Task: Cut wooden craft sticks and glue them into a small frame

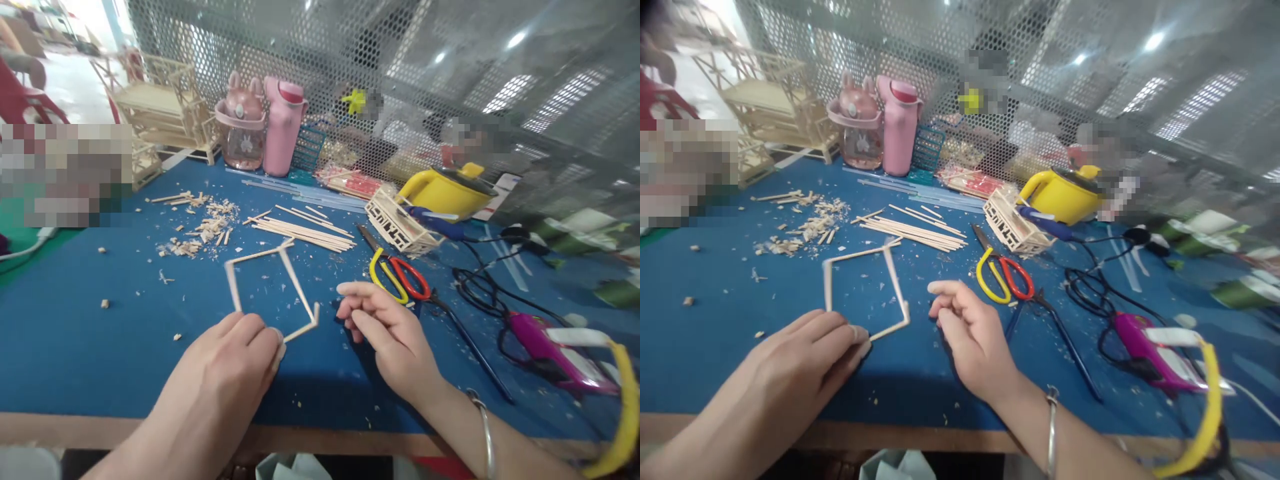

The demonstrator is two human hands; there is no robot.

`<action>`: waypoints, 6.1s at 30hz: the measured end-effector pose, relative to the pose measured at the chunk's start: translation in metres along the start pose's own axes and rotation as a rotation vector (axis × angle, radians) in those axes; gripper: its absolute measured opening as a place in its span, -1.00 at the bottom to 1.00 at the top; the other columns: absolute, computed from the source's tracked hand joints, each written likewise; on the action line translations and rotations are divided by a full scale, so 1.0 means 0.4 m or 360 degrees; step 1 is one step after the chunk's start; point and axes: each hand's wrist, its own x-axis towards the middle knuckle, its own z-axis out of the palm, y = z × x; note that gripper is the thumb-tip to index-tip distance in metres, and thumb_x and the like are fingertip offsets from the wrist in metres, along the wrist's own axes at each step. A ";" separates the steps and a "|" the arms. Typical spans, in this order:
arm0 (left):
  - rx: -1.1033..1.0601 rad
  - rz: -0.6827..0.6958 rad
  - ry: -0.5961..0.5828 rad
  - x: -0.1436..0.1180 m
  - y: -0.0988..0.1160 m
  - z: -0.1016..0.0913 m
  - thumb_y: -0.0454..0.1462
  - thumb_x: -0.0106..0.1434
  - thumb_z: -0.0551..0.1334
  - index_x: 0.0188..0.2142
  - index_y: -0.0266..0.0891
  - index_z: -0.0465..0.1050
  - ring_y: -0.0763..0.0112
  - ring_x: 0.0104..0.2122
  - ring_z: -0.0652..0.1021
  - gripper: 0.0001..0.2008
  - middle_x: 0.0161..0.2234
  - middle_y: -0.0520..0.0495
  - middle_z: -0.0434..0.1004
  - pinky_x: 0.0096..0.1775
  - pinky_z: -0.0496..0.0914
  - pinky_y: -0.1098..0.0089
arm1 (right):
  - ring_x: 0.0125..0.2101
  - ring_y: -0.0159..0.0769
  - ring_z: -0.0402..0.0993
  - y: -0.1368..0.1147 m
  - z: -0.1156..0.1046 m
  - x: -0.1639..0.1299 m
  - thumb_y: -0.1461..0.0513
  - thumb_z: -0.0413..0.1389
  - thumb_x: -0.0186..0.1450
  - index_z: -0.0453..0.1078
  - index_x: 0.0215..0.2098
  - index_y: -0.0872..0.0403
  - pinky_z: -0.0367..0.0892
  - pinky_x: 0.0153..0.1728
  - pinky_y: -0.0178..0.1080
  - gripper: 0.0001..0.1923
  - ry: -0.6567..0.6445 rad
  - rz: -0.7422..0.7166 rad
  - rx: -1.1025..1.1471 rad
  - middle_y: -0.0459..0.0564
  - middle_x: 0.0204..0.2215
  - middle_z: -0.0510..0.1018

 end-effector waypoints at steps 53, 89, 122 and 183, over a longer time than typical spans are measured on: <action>0.0385 0.0231 -0.0340 0.239 0.062 -0.018 -0.48 0.18 0.01 -0.38 -0.36 0.49 0.20 -0.25 0.53 -0.73 -0.38 -0.21 0.46 -0.17 0.41 0.29 | -0.38 -0.34 0.51 0.002 -0.074 0.148 0.21 0.10 0.23 0.54 -0.32 0.07 0.32 -0.33 -0.33 -0.83 -0.0373 -0.0244 -0.0622 -0.09 -0.38 0.63; 0.0065 0.0140 0.0073 0.238 0.021 -0.023 -0.42 0.15 0.05 -0.22 -0.25 0.53 0.35 -0.31 0.53 -0.69 -0.29 -0.10 0.53 -0.20 0.42 0.35 | -0.61 -0.45 0.25 0.030 -0.156 0.158 0.26 0.07 0.17 0.51 -0.28 0.11 0.16 -0.51 -0.35 -0.79 0.0121 -0.0132 -0.0742 -0.13 -0.63 0.42; -0.0303 -0.0617 0.0678 0.235 -0.174 -0.096 -0.19 0.15 0.13 0.01 -0.20 0.37 0.44 -0.49 0.49 -0.58 -0.34 0.00 0.53 -0.32 0.37 0.38 | -0.50 -0.38 0.42 0.048 -0.125 0.154 0.29 0.11 0.11 0.49 -0.37 0.06 0.28 -0.44 -0.35 -0.87 -0.0426 -0.0045 -0.0908 -0.08 -0.49 0.56; -0.0268 -0.0619 0.0599 0.236 -0.178 -0.085 -0.14 0.15 0.14 0.00 -0.16 0.39 0.43 -0.46 0.49 -0.59 -0.31 -0.01 0.54 -0.23 0.37 0.36 | -0.30 -0.35 0.50 0.014 -0.115 0.139 0.34 0.01 0.25 0.53 -0.13 0.05 0.34 -0.22 -0.30 -0.69 -0.0360 -0.0594 -0.0743 -0.02 -0.31 0.59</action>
